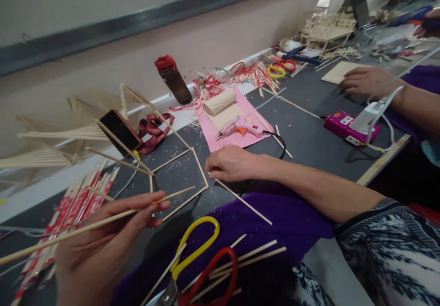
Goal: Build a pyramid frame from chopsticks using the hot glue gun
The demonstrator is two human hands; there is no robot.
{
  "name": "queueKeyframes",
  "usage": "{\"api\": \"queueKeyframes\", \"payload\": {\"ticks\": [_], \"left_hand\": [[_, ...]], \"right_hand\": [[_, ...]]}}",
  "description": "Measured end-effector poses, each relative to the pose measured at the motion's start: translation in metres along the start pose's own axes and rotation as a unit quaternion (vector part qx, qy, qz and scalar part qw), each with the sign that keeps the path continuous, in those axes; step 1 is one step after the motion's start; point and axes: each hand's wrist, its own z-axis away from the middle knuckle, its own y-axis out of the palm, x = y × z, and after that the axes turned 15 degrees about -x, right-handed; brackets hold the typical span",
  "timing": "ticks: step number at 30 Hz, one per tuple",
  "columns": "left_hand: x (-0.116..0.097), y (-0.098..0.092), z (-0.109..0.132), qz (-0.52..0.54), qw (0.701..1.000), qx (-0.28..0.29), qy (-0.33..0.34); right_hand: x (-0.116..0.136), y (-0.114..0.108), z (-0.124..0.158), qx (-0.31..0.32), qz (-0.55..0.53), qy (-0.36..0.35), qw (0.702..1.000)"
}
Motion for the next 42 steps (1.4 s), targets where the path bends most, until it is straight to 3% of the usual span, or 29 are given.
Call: {"api": "queueKeyframes", "payload": {"ticks": [4, 9, 19, 42], "left_hand": [[0.017, 0.005, -0.008, -0.013, 0.999, 0.037, 0.006], [0.024, 0.019, -0.010, -0.029, 0.997, 0.066, 0.003], [0.024, 0.029, -0.013, -0.013, 0.998, 0.054, -0.033], [0.026, 0.036, -0.016, -0.001, 0.998, 0.060, -0.025]], "right_hand": [[0.000, 0.006, 0.000, -0.002, 0.008, -0.016, 1.000], [-0.002, 0.014, 0.002, -0.013, 0.033, -0.034, 0.999], [-0.008, 0.026, 0.003, -0.039, 0.044, -0.084, 0.995], [-0.007, 0.030, 0.004, -0.028, 0.061, -0.108, 0.992]]}}
